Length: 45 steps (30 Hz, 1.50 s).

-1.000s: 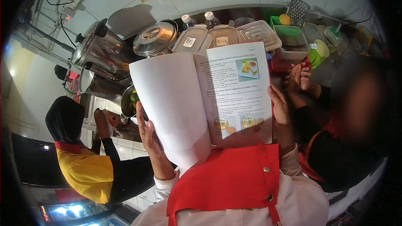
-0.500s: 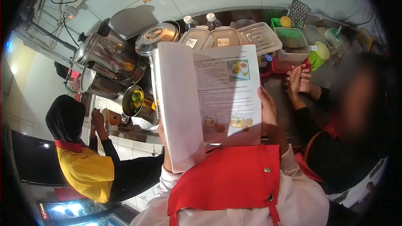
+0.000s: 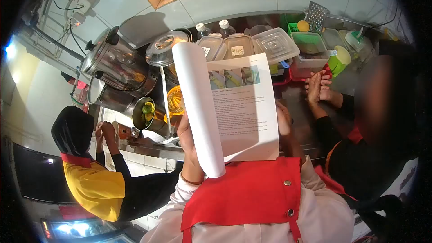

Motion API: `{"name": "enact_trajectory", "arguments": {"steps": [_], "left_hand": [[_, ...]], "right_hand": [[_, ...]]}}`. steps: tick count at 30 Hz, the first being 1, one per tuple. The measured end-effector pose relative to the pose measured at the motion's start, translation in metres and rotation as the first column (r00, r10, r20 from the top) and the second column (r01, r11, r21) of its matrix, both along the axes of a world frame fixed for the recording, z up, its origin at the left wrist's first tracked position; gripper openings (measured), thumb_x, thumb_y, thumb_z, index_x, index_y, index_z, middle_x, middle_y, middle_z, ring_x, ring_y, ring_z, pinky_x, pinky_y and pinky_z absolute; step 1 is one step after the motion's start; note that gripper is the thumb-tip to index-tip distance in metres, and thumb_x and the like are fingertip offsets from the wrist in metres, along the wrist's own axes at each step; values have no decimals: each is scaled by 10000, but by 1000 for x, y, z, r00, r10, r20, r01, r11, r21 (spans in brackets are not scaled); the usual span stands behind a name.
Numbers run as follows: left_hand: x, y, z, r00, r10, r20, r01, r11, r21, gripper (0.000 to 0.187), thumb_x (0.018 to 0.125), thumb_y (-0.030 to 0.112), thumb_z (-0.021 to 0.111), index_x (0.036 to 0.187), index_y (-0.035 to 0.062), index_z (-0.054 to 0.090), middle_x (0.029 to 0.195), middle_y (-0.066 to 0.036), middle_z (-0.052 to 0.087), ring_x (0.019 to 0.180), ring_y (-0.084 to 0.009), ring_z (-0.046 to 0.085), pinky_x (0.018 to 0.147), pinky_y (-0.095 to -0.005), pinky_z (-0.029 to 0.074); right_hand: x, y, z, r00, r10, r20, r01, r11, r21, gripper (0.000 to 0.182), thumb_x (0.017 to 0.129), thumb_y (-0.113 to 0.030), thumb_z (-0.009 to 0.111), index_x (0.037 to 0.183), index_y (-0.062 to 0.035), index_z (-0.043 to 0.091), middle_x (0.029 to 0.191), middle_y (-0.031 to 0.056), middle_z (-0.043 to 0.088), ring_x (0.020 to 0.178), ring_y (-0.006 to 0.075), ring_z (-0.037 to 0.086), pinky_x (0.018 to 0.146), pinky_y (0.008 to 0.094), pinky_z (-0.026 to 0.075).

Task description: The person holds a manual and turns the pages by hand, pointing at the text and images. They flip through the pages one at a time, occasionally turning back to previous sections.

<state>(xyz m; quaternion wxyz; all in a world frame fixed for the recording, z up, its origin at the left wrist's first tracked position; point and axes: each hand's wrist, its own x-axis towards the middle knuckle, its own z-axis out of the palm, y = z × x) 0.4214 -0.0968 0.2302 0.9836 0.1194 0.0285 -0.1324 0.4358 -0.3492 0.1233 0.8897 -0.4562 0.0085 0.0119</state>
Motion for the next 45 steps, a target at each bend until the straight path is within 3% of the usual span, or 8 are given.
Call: {"name": "enact_trajectory", "arguments": {"steps": [2,10,12,18,21,29,37,45], "left_hand": [[-13,8,-20,906,75,417,-237,905,354,394,924,143,518,1289,9,455,1112,-110,617,985,-206,621,849,-308,520],[-32,-6,9,944,138,300,-266,857,442,406,917,117,528,1303,26,443,1120,-100,612,983,-188,618,851,-297,514],[-41,-11,22,951,153,268,-267,843,466,410,915,109,531,1308,31,439,1122,-97,611,983,-184,617,851,-294,512],[-2,-40,46,965,201,171,-262,795,546,427,910,86,539,1320,46,428,1129,-88,607,981,-169,614,853,-284,507],[4,-28,34,959,136,247,-272,681,680,446,907,59,535,1334,69,406,1169,-82,589,971,-148,612,844,-270,508],[1,2,39,940,250,233,-335,804,492,499,955,208,400,1427,99,281,1352,-119,429,1159,-204,502,959,-342,450],[-5,12,22,938,283,201,-343,840,420,363,954,226,407,1228,9,502,1067,-108,622,955,-216,622,832,-335,519],[-8,-18,22,993,77,87,-101,943,316,347,943,216,477,1233,27,503,1102,-123,624,962,-225,631,850,-348,523]], "right_hand": [[-2,1,24,994,-50,-99,58,995,79,412,947,-351,496,1125,6,602,998,68,641,914,136,584,806,250,450],[-1,1,39,971,59,-231,32,928,371,465,944,-407,489,1099,15,609,979,56,644,874,130,593,759,255,459],[1,-3,31,995,12,-100,-19,998,-68,355,919,-306,574,1087,2,619,934,37,649,822,101,591,721,233,452],[2,-3,24,999,-14,-33,4,961,-277,278,893,-216,626,1077,-8,627,917,37,653,787,83,588,672,224,455],[-2,6,32,993,51,-108,-49,999,19,268,895,-218,628,1065,-11,627,921,41,656,781,84,591,670,228,463],[3,-7,22,997,-32,-72,29,999,-36,199,898,-156,592,1041,-23,624,911,33,660,747,92,611,647,236,484],[5,-9,-11,996,2,90,-8,998,68,208,866,-49,572,1066,1,601,950,52,654,804,114,625,703,237,500],[2,-4,-4,997,12,79,-21,994,105,210,891,-90,580,1080,-2,605,954,58,659,790,112,629,669,235,511]]}}
